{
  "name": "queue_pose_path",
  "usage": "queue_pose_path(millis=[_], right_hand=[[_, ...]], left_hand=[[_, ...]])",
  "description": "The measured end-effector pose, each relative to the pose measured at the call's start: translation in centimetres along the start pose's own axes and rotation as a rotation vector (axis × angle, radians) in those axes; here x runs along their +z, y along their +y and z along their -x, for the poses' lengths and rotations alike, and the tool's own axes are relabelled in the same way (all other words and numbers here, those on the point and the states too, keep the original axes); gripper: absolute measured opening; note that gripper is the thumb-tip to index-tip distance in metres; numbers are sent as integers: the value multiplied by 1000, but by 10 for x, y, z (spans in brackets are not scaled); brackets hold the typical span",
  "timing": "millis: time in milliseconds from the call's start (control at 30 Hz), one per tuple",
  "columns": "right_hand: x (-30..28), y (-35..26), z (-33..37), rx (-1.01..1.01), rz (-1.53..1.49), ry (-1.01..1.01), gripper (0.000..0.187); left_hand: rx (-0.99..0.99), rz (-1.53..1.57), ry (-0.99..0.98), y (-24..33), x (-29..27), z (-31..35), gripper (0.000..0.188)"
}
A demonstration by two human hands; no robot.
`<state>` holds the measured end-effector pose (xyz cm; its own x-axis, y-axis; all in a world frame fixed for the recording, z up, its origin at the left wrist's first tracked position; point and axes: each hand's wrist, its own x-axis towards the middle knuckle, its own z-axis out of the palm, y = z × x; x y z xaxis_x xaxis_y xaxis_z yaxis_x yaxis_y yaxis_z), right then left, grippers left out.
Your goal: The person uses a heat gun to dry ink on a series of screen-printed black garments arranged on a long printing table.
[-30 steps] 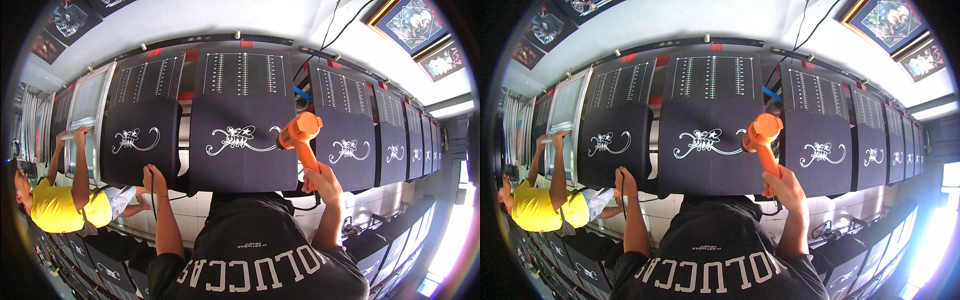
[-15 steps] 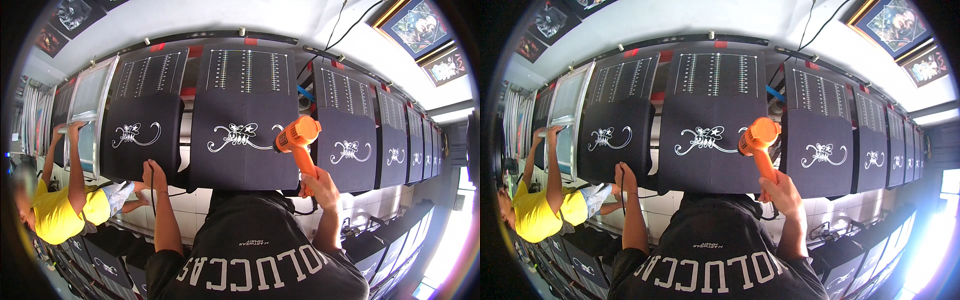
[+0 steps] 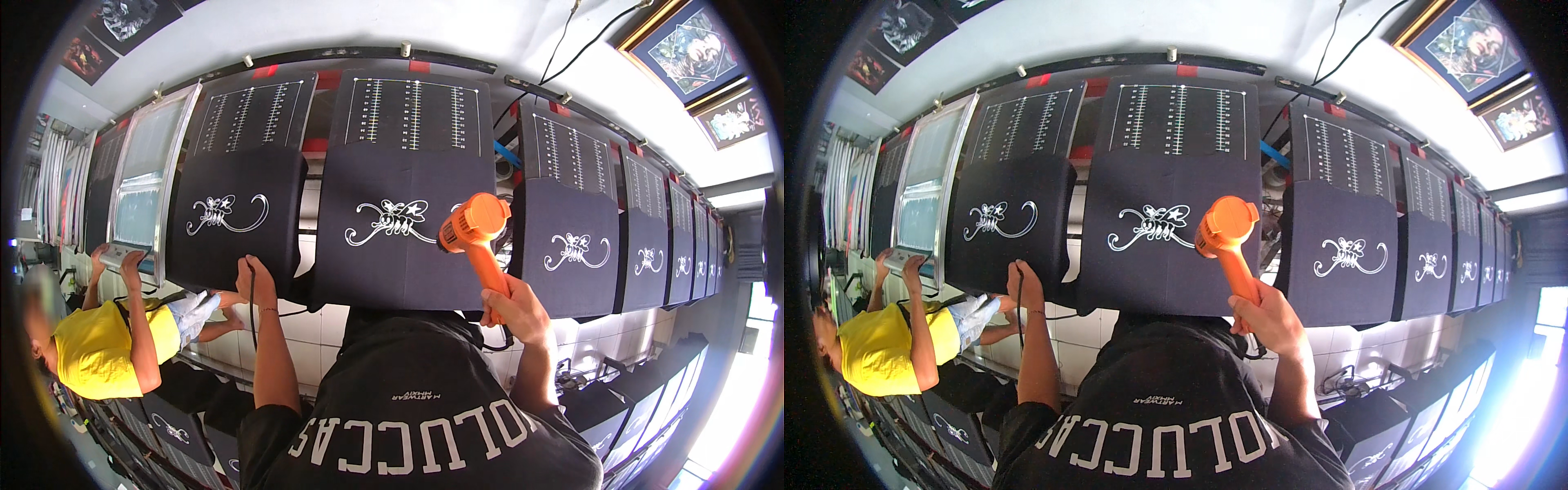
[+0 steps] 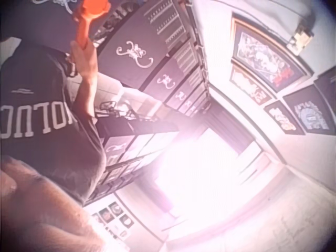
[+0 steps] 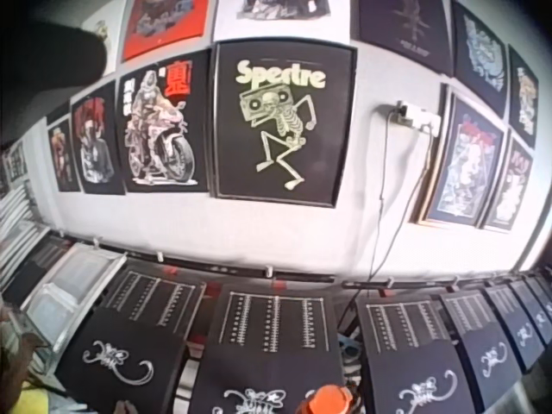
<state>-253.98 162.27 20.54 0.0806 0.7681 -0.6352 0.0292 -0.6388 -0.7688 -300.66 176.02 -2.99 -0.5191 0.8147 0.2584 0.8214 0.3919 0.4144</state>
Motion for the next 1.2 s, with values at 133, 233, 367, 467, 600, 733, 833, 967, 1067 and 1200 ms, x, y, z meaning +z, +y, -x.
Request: queue_pose_path(millis=[133, 233, 367, 467, 600, 733, 833, 967, 1067, 1200], right_hand=[[3, -4, -1, 14, -8, -15, 23], [2, -2, -4, 9, -24, -43, 25], [8, -5, -7, 11, 17, -51, 26], [7, -6, -10, 10, -21, -83, 26], [14, -8, -16, -4, 5, -88, 25], [21, -15, -21, -25, 0, -120, 24], [25, -17, -27, -27, -6, -122, 24], [36, -21, -32, -46, 10, -95, 23], [39, -26, -36, -24, 4, -103, 22], [47, -31, -36, -26, -2, -124, 21]], left_hand=[[-16, 21, -8, 1, 0, 0, 34], [13, 13, 44, 0, 1, 1, 32], [61, 26, 102, 1, 2, 1, 31], [61, 18, 95, 0, 1, 2, 31], [59, 10, 98, 8, -4, 2, 32], [53, 10, 112, 11, -6, 3, 32], [46, 29, 99, 9, -7, 2, 31], [-20, 41, 3, 11, -12, 1, 32], [-22, 19, -43, 12, -13, 1, 33], [31, 22, 31, 8, -10, 0, 31]])
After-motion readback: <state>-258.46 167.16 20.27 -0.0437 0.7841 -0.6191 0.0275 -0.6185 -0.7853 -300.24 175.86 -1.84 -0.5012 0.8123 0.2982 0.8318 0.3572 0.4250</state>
